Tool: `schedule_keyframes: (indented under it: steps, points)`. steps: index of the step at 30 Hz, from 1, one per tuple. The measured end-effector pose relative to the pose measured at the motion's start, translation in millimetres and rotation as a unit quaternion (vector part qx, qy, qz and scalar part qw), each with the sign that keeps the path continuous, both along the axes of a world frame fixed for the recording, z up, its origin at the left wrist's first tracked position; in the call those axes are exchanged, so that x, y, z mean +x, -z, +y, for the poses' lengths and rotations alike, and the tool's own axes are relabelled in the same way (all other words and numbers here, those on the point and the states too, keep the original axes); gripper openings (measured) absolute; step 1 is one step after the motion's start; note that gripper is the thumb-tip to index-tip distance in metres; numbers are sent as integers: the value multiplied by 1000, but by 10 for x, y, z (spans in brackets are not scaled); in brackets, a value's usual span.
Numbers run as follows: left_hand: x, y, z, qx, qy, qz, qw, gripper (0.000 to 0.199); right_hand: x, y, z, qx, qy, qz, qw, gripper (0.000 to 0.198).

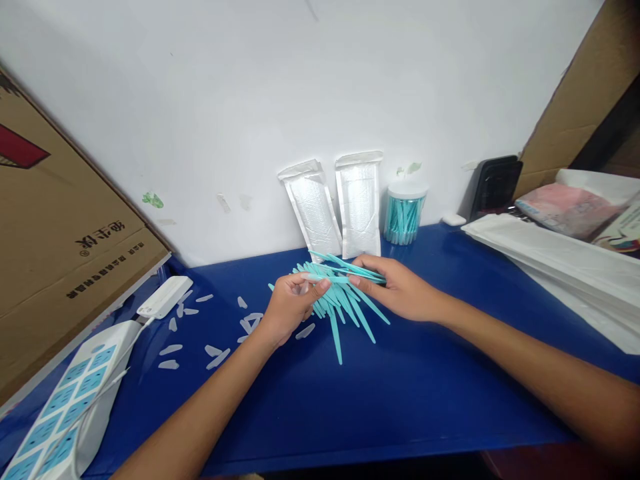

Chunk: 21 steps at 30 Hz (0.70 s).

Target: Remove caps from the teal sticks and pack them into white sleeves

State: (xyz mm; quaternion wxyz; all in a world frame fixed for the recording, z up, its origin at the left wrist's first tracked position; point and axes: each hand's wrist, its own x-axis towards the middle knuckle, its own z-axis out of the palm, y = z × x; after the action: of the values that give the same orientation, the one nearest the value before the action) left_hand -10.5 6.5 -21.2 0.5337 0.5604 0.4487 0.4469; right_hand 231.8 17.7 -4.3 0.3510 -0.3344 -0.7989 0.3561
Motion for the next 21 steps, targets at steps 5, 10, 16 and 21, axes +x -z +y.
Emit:
schedule_keyframes:
  steps: [5, 10, 16, 21]
  points:
    - [-11, 1, 6, 13, 1, 31, 999, 39, -21, 10, -12, -12, 2, 4, 1000, 36]
    - [-80, -19, 53, 14, 2, 28, 1000, 42, 17, -10, 22, -11, 12, 11, 1000, 37]
    - [-170, -69, 106, 38, -34, 25, 998, 43, 52, -34, 49, 0, 24, 9, 1000, 35]
    - [-159, -80, 84, 59, -29, 50, 997, 41, 29, -24, 22, -7, 6, 5, 1000, 36]
